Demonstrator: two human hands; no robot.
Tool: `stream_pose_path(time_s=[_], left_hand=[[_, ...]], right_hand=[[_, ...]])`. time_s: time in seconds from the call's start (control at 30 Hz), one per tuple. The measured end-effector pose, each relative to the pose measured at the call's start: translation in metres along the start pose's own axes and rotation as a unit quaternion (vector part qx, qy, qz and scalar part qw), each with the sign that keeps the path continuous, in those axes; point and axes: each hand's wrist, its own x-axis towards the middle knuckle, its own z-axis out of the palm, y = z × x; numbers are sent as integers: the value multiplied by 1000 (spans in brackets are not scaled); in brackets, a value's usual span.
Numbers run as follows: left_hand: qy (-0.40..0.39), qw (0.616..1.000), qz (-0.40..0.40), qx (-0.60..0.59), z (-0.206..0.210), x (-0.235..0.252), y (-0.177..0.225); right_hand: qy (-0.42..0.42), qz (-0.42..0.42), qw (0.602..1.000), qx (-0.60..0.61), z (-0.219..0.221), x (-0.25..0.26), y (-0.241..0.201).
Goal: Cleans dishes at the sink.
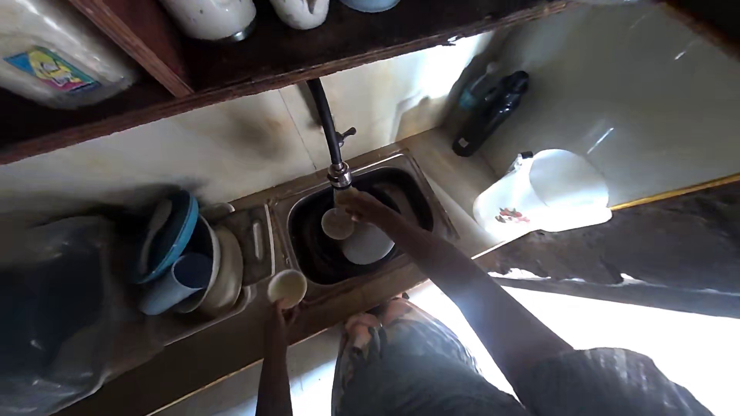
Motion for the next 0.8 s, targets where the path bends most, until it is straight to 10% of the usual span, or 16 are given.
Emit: stream_pose_path(time_s=[0.1, 0.2, 0.33, 0.47, 0.6, 0.7, 0.8], left_hand=[[74, 987, 17, 141, -20, 2, -14], [163, 918, 206, 297, -18, -7, -25], [33, 832, 419, 364, 45, -32, 13], [-149, 696, 401, 576, 128, 1, 52], [-188, 531, 351, 748, 187, 55, 55], [-193, 488, 303, 795, 197, 73, 43], [-233, 525, 275, 771, 208, 60, 52]], right_hand=[[18, -45, 998, -51, -2, 2, -21], [-14, -71, 997, 10, -4, 11, -23], [28, -92, 991, -94, -1, -4, -23], [7, -65, 964, -256, 1, -23, -8], [34, 13, 985, -166, -18, -51, 41], [28, 10, 975, -220, -43, -89, 57], [36, 50, 945, -322, -73, -115, 65]])
